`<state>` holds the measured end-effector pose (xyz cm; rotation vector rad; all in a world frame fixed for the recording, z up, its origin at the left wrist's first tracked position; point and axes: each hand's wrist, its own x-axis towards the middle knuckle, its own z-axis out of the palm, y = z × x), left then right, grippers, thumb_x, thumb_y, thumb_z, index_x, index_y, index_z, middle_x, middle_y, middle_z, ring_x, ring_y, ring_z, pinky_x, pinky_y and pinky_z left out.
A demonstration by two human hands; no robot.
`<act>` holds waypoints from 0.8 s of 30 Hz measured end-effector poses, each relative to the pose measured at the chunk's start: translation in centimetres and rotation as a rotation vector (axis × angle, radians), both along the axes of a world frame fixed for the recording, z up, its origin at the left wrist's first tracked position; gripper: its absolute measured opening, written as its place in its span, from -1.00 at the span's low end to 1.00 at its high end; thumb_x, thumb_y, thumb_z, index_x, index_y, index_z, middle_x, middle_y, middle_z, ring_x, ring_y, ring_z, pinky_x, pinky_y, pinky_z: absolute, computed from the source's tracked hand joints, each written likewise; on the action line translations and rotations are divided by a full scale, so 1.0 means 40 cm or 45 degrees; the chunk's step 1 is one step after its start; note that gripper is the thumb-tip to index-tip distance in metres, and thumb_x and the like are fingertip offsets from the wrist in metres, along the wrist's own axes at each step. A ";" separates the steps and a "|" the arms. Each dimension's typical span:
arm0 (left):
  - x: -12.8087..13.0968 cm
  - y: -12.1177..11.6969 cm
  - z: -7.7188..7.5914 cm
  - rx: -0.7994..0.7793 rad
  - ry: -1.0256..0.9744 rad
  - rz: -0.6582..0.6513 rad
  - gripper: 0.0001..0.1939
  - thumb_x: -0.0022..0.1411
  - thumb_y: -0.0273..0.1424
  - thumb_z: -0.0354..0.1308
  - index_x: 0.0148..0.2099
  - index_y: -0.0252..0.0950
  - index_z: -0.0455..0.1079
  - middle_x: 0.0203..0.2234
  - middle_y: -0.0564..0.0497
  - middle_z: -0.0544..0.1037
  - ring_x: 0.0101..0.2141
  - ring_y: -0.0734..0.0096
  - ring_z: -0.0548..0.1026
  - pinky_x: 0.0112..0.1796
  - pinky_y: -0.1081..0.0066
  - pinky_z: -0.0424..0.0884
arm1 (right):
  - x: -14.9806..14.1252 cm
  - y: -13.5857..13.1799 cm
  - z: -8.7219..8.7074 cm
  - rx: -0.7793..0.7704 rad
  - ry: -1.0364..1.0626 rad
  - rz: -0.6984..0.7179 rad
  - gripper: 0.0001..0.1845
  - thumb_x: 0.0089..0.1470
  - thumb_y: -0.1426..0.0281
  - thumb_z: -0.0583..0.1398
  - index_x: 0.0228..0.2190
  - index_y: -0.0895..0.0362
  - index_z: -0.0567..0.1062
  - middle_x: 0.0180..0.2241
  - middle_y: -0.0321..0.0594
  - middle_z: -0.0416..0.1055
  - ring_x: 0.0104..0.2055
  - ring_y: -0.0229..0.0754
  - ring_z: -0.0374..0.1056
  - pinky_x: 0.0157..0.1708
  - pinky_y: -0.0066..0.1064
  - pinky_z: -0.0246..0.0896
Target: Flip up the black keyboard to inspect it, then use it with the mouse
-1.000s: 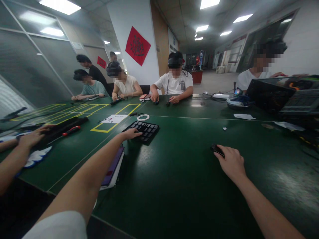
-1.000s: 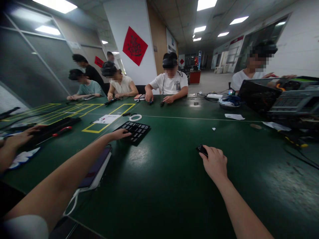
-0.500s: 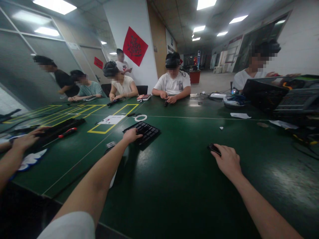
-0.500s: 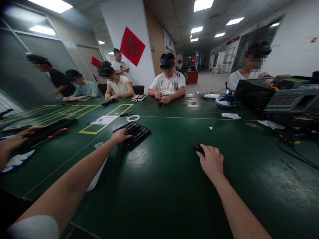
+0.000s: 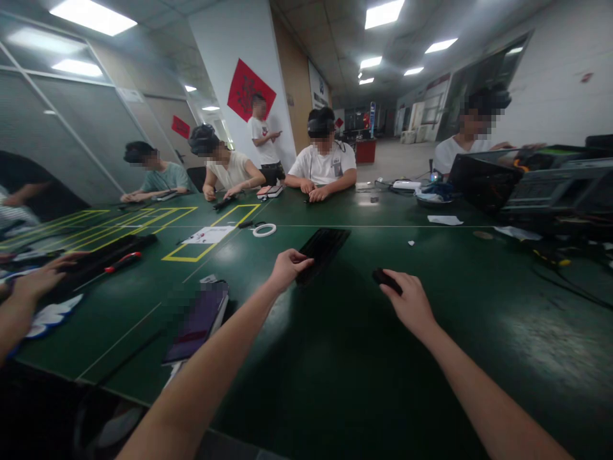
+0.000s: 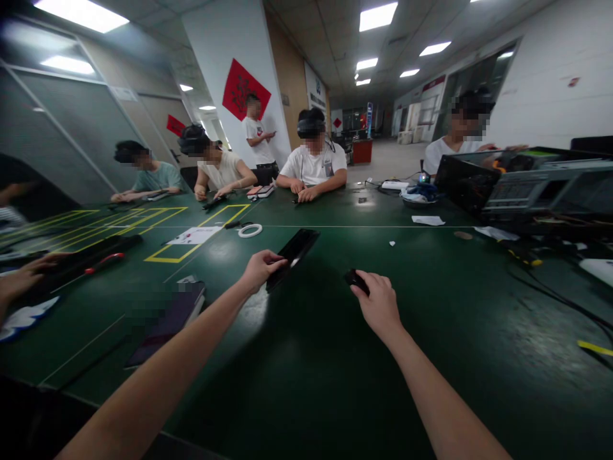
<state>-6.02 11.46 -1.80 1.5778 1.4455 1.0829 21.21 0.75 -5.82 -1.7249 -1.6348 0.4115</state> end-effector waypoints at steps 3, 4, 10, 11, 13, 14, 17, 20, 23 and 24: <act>0.056 -0.075 0.032 -0.243 -0.524 -0.051 -0.70 -0.21 -0.33 0.30 -0.40 -0.33 0.32 -0.60 0.06 0.43 -0.59 0.39 0.42 -0.55 0.36 0.39 | -0.038 -0.028 0.022 0.071 0.105 0.177 -0.58 0.07 0.28 0.04 -0.02 0.09 0.31 -0.03 -0.17 0.29 0.05 -0.11 0.12 0.00 -0.13 0.11; 0.073 -0.102 0.041 -0.282 -0.668 -0.086 -0.69 -0.21 -0.35 0.29 -0.35 -0.32 0.33 -0.54 0.03 0.46 -0.55 0.35 0.44 -0.54 0.31 0.42 | -0.050 -0.038 0.029 0.082 0.137 0.213 -0.58 0.07 0.29 0.05 -0.02 0.08 0.31 -0.03 -0.18 0.29 0.04 -0.12 0.13 0.00 -0.14 0.12; 0.150 -0.219 0.050 -0.304 -0.845 -0.270 -0.76 -0.15 -0.39 0.27 -0.35 -0.28 0.36 -0.48 0.03 0.48 -0.44 0.32 0.47 -0.41 0.27 0.45 | -0.083 -0.075 0.056 0.207 0.200 0.313 -0.67 0.05 0.28 0.08 -0.11 0.05 0.35 -0.13 -0.18 0.33 -0.05 -0.11 0.18 -0.10 -0.13 0.16; 0.158 -0.223 0.044 -0.286 -0.817 -0.283 -0.76 -0.16 -0.37 0.28 -0.37 -0.28 0.36 -0.50 0.05 0.47 -0.45 0.34 0.46 -0.41 0.28 0.45 | -0.083 -0.078 0.057 0.232 0.184 0.313 -0.68 0.06 0.28 0.08 -0.12 0.05 0.35 -0.14 -0.18 0.34 -0.05 -0.11 0.18 -0.10 -0.13 0.16; 0.169 -0.221 0.030 -0.236 -0.728 -0.308 -0.72 -0.23 -0.35 0.33 -0.43 -0.29 0.33 -0.54 0.06 0.47 -0.48 0.36 0.46 -0.41 0.31 0.43 | -0.081 -0.081 0.057 0.270 0.141 0.313 -0.68 0.06 0.31 0.08 -0.11 0.07 0.34 -0.13 -0.17 0.34 -0.05 -0.10 0.17 -0.11 -0.14 0.15; 0.171 -0.218 0.024 -0.193 -0.676 -0.320 -0.70 -0.26 -0.34 0.35 -0.46 -0.30 0.31 -0.53 0.05 0.49 -0.47 0.36 0.46 -0.40 0.32 0.42 | -0.080 -0.082 0.057 0.288 0.112 0.314 -0.68 0.06 0.32 0.09 -0.11 0.08 0.33 -0.13 -0.17 0.34 -0.05 -0.10 0.17 -0.12 -0.14 0.15; 0.167 -0.209 0.009 -0.034 -0.526 -0.356 -0.65 -0.27 -0.32 0.37 -0.46 -0.31 0.29 -0.36 -0.06 0.55 -0.29 0.27 0.49 -0.31 0.36 0.40 | -0.079 -0.083 0.060 0.344 0.006 0.319 -0.70 0.03 0.37 0.11 -0.14 0.09 0.35 -0.14 -0.17 0.35 -0.07 -0.08 0.16 -0.13 -0.13 0.12; 0.162 -0.213 0.002 0.034 -0.462 -0.409 -0.63 -0.21 -0.24 0.35 -0.41 -0.31 0.28 -0.18 -0.15 0.51 -0.15 0.18 0.46 -0.26 0.35 0.38 | -0.079 -0.081 0.062 0.356 -0.041 0.323 -0.74 0.00 0.37 0.13 -0.20 0.09 0.38 -0.18 -0.18 0.37 -0.11 -0.07 0.17 -0.15 -0.12 0.12; 0.165 -0.225 0.001 0.044 -0.448 -0.429 -0.60 -0.19 -0.20 0.34 -0.40 -0.31 0.26 -0.14 -0.20 0.48 -0.12 0.14 0.44 -0.27 0.33 0.37 | -0.077 -0.073 0.046 0.377 0.066 0.360 -0.76 0.02 0.35 0.11 -0.22 0.12 0.39 -0.21 -0.15 0.38 -0.13 -0.08 0.20 -0.17 -0.16 0.16; 0.169 -0.228 0.001 0.050 -0.428 -0.433 -0.60 -0.19 -0.21 0.34 -0.39 -0.31 0.26 -0.13 -0.20 0.48 -0.10 0.14 0.43 -0.26 0.32 0.37 | -0.077 -0.068 0.036 0.387 0.104 0.376 -0.76 0.02 0.35 0.11 -0.22 0.11 0.39 -0.20 -0.14 0.38 -0.13 -0.09 0.22 -0.17 -0.17 0.17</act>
